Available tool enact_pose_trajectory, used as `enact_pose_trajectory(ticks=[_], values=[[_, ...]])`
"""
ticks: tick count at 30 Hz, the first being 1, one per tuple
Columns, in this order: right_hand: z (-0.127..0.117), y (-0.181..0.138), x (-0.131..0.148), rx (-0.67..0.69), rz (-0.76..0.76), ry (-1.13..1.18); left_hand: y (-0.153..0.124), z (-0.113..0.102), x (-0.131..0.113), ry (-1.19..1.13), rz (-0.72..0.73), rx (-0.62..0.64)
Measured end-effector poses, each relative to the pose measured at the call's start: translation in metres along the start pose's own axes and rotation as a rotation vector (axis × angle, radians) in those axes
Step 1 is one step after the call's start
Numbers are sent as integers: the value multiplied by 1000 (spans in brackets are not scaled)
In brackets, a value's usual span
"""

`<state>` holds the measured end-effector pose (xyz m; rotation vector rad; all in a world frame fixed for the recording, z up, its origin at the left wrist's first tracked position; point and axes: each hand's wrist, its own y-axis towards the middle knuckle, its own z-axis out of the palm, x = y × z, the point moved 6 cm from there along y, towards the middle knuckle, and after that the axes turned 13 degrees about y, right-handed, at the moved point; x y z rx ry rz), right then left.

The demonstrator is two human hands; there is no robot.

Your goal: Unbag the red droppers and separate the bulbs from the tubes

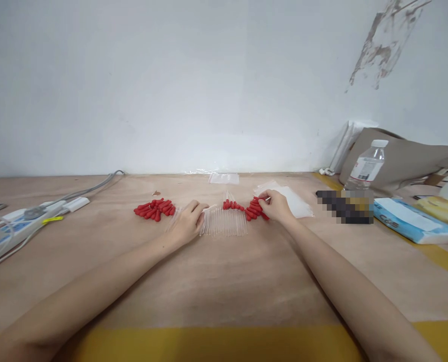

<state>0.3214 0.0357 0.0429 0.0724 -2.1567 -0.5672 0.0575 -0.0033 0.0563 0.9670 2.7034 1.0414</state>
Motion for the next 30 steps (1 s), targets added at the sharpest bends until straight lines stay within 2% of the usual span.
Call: enact_pose_trajectory(ticks=[7,12,15,22,26,30], values=[[5,1,-2,34,1,-24,1,12,-11,-53,57,12],[6,2,-1,29,-24,-64,-7,12,-16,-108,87,29],[9,2,10,20,-69,-95,-11,9,-20,-133,92,39],[49,1,60,155,-209,-280,-19,-6,-24,-114,117,26],[72,3,74,153,-125,-424,-23,-8,-16,-59,121,26],[88,6,73,149,-15,-503,-24,-2,-15,-26,171,108]])
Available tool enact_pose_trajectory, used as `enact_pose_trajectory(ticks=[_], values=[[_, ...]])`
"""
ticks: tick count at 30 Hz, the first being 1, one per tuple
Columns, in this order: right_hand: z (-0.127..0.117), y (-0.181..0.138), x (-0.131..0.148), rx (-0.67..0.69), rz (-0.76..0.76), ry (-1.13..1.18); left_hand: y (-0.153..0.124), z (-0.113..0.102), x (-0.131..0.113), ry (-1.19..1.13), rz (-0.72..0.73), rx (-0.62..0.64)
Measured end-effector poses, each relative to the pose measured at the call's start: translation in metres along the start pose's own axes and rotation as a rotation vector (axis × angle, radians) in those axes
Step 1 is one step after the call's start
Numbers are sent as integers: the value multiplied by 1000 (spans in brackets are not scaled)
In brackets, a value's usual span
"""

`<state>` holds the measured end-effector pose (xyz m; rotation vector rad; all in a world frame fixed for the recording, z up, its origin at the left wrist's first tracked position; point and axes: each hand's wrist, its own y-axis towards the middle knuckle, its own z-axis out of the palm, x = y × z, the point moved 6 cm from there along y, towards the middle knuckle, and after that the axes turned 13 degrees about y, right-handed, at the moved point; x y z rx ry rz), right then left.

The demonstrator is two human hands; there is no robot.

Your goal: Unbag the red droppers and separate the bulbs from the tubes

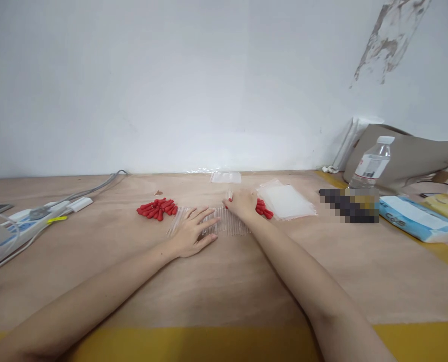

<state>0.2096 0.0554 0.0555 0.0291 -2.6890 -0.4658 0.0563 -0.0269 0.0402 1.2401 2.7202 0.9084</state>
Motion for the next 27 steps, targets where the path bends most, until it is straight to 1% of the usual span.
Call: enact_pose_trajectory(ticks=[3,5,9,12,14,15,16,19,21,24,27], values=[[6,4,0,0,44,-4,1,5,-1,-2,13,64],[8,7,0,1,69,-2,1,5,-1,7,-17,61],[1,6,-1,-18,109,8,-1,-1,4,61,-105,-19],[-10,-2,-4,-24,84,57,-3,-6,7,106,-142,-81],[-19,-11,-8,-49,12,141,-2,-8,9,136,-155,-109],[-24,-18,-9,-69,-52,195,-1,-9,9,154,-159,-122],[-29,-25,-8,-91,-136,249,0,-11,10,175,-161,-135],[-38,-54,-2,-123,-449,372,5,-15,7,234,-136,-169],[-38,-72,3,-142,-600,425,7,-17,3,255,-94,-171],[-34,-90,6,-170,-683,463,8,-16,-3,259,-17,-158],[-27,-98,8,-145,-716,464,6,-15,-6,248,34,-165]])
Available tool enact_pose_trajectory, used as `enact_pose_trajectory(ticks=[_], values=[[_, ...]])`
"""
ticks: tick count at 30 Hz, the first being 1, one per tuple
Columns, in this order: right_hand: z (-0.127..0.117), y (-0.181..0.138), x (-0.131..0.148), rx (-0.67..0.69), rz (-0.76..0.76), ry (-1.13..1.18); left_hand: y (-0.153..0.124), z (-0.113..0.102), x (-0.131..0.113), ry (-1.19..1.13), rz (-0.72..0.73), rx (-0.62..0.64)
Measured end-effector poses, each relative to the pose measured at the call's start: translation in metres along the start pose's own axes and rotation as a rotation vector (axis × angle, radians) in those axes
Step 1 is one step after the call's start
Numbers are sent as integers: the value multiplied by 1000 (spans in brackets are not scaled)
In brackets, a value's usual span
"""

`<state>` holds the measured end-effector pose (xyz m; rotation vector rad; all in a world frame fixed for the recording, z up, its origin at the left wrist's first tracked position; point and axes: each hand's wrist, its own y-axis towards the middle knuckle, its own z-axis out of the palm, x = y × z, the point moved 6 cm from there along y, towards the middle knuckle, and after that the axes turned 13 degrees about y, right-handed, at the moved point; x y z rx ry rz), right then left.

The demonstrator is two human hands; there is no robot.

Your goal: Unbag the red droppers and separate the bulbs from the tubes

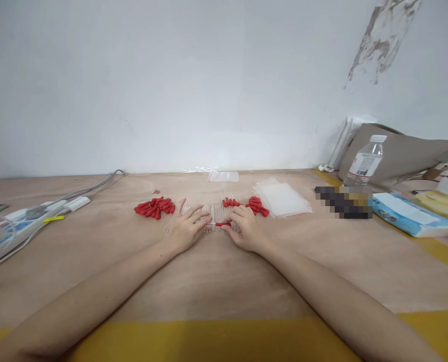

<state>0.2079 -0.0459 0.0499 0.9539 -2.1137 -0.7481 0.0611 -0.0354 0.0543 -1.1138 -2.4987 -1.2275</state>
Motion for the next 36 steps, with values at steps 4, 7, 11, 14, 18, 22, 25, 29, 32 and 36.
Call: enact_pose_trajectory(ticks=[4,7,11,14,18,22,25,29,32,36], values=[[10,-2,4,33,-49,-95,-2,1,-4,-19,29,-25],[19,-1,5,60,-78,-181,-2,1,-6,-35,29,-30],[23,-1,12,89,-165,-171,-2,-2,-10,-48,88,-10],[21,-4,19,127,-243,-205,-4,-7,-12,-69,135,-2],[20,-6,23,161,-314,-264,-5,-11,-12,-94,138,26],[21,-8,26,152,-376,-296,-7,-12,-12,-113,128,32],[20,-9,29,145,-444,-332,-9,-12,-12,-131,134,18],[17,-12,32,165,-527,-383,-10,-13,-11,-142,141,8],[16,-13,34,166,-558,-403,-11,-16,-13,-139,142,4],[11,-16,34,153,-599,-387,-14,-20,-13,-136,132,-7]])
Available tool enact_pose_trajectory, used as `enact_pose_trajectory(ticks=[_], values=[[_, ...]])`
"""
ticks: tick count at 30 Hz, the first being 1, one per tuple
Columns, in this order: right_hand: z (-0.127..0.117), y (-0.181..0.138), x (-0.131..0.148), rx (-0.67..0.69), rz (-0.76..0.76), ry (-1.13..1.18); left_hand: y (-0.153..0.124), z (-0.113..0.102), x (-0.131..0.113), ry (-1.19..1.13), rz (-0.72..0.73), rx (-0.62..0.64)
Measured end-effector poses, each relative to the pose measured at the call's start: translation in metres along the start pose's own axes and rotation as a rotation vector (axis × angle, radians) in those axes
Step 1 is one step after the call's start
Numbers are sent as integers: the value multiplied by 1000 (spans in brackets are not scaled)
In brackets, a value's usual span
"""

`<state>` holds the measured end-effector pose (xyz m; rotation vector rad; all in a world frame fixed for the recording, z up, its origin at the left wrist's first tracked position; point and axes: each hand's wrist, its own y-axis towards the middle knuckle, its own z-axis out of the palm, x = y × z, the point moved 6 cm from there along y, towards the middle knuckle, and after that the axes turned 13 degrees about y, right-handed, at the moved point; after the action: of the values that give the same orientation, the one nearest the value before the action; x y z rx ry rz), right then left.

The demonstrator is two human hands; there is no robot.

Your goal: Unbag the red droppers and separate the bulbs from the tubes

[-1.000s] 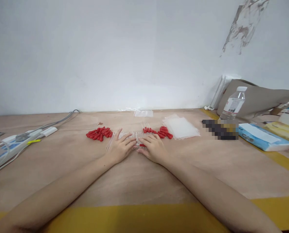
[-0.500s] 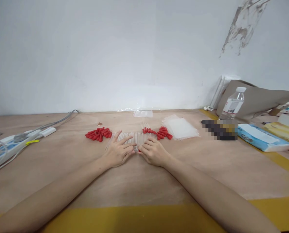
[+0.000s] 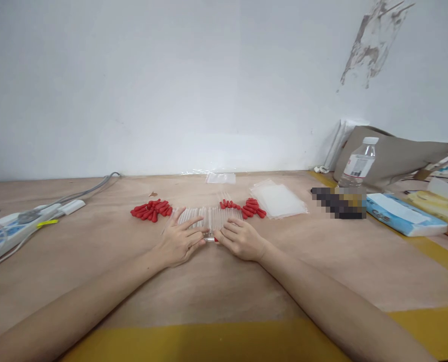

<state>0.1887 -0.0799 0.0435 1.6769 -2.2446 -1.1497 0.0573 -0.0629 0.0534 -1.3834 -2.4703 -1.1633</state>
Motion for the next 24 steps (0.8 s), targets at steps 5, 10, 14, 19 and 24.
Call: enact_pose_trajectory(ticks=[5,10,14,19,24], values=[[-22,-23,-36,-155,226,-86,-11,4,44,134,-264,152],[-40,-60,-95,-215,748,-153,-25,11,91,147,-633,303],[-36,-84,-122,-278,997,64,-20,22,88,20,-634,320],[-28,-113,-139,-317,1322,186,-16,30,85,106,-640,448],[-19,-121,-142,-178,1456,193,-18,29,80,231,-625,622]])
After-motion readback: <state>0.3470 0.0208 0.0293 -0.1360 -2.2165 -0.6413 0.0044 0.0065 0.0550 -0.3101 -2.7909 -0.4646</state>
